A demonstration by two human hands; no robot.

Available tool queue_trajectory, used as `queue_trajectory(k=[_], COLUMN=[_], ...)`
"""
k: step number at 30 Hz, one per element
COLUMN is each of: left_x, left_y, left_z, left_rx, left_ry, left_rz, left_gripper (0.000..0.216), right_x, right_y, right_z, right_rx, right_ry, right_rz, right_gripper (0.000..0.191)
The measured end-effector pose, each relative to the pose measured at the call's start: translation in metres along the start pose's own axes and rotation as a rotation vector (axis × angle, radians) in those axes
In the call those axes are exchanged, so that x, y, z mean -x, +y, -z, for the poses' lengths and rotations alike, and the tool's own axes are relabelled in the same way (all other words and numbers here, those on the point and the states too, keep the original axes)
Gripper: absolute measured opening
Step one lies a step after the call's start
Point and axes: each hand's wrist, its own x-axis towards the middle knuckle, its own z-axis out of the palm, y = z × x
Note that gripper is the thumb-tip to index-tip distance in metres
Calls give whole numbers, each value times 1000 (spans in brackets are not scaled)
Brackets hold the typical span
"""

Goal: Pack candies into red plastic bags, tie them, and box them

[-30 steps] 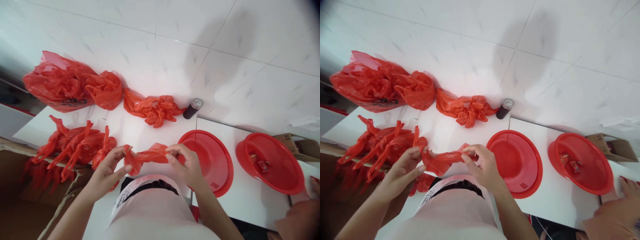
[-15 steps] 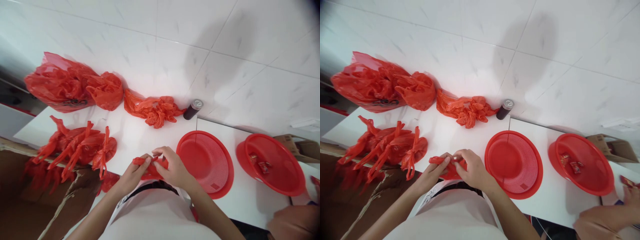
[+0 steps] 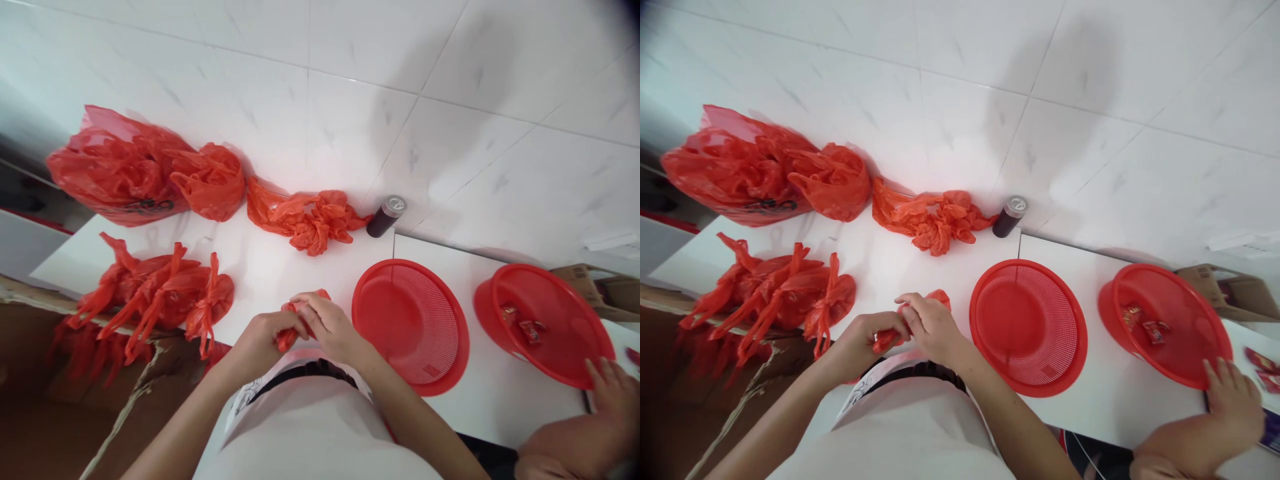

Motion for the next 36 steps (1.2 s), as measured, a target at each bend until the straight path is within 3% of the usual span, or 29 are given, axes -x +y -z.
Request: queue_trajectory(k=[5, 7, 13, 18, 20, 23, 27, 30, 32, 36], left_x=[-3, -4, 5, 28, 36, 40, 33, 25, 20, 16], left_y=[-14, -18, -29, -51, -58, -61, -51, -43, -41, -52], left_z=[-13, -17, -9, 10, 10, 3, -11, -19, -25, -37], left_rx=[-63, -76, -95, -55, -5, 88, 186, 261, 286, 193], left_ry=[381, 450, 222, 306, 293, 273, 270, 271, 292, 397], left_rz=[-118, -151, -94, 25, 52, 68, -8, -107, -133, -69], left_gripper=[22, 22, 32, 33, 33, 32, 31, 32, 34, 37], right_x=[-3, 0, 11, 9, 6, 2, 4, 11, 17, 23], right_y=[21, 19, 3, 37, 56, 70, 64, 58, 58, 61], right_z=[-14, -14, 2, 32, 40, 39, 24, 8, -5, -26], right_rx=[-233, -342, -201, -174, -131, -122, -92, -35, -26, -42], right_ry=[-118, -163, 11, 391, 451, 462, 472, 364, 275, 141], right_rz=[-193, -231, -222, -286, -310, -330, -328, -321, -326, -373], right_gripper=[32, 29, 33, 34, 35, 33, 27, 21, 27, 30])
